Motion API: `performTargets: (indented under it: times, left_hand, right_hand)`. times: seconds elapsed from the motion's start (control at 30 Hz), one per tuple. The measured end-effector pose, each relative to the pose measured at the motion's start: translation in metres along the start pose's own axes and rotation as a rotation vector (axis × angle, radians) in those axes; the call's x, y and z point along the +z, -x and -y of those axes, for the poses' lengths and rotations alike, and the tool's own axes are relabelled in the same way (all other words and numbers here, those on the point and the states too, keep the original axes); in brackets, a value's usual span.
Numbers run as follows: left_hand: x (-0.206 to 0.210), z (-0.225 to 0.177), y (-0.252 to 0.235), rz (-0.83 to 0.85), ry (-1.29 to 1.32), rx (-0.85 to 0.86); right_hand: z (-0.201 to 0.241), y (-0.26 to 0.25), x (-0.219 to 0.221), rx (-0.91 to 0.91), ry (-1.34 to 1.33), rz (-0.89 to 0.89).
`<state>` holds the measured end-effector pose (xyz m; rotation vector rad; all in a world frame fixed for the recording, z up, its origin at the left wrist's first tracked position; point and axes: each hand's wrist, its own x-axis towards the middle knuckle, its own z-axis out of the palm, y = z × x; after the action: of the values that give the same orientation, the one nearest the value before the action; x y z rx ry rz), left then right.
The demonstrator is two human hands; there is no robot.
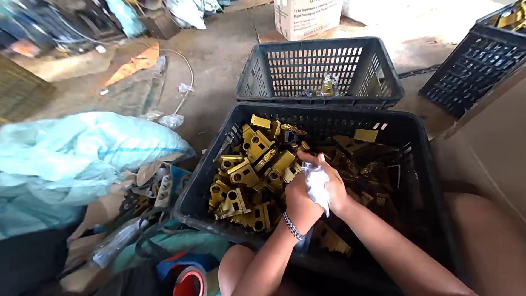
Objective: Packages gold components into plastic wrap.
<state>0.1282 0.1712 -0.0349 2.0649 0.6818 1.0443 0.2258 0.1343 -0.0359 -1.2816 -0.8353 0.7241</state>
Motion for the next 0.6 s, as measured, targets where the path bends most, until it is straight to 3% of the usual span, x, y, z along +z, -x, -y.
performTargets:
  times: [0.1, 0.17, 0.2, 0.23, 0.3, 0.37, 0.47, 0.53, 0.6]
  left_hand:
    - [0.009, -0.002, 0.006, 0.221, -0.110, -0.040]
    - [0.015, -0.011, 0.012, 0.437, -0.107, -0.098]
    - [0.018, -0.015, 0.013, 0.458, -0.088, -0.084]
    - [0.020, -0.016, 0.017, 0.409, -0.064, -0.036]
    - [0.020, -0.016, 0.023, 0.241, 0.035, 0.049]
    - [0.020, -0.014, 0.016, 0.116, 0.162, 0.022]
    - [0.011, -0.016, 0.013, 0.094, 0.484, -0.256]
    - [0.009, -0.021, 0.014, 0.108, 0.536, -0.382]
    - [0.017, -0.013, 0.018, 0.150, 0.356, -0.273]
  right_hand:
    - [-0.001, -0.001, -0.010, 0.048, 0.207, -0.067]
    - [0.014, 0.003, -0.010, -0.170, 0.577, -0.001]
    - [0.020, 0.002, -0.011, -0.305, 0.688, 0.037]
    - [0.022, 0.000, -0.015, -0.356, 0.712, 0.060]
    - [0.022, -0.006, -0.028, -0.234, 0.644, 0.080]
    - [0.020, -0.009, -0.031, -0.183, 0.587, 0.042]
    - [0.009, 0.015, -0.021, -0.204, 0.469, 0.068]
    - [0.001, 0.015, -0.026, -0.083, 0.299, 0.132]
    - [0.001, 0.003, -0.033, 0.077, 0.359, 0.168]
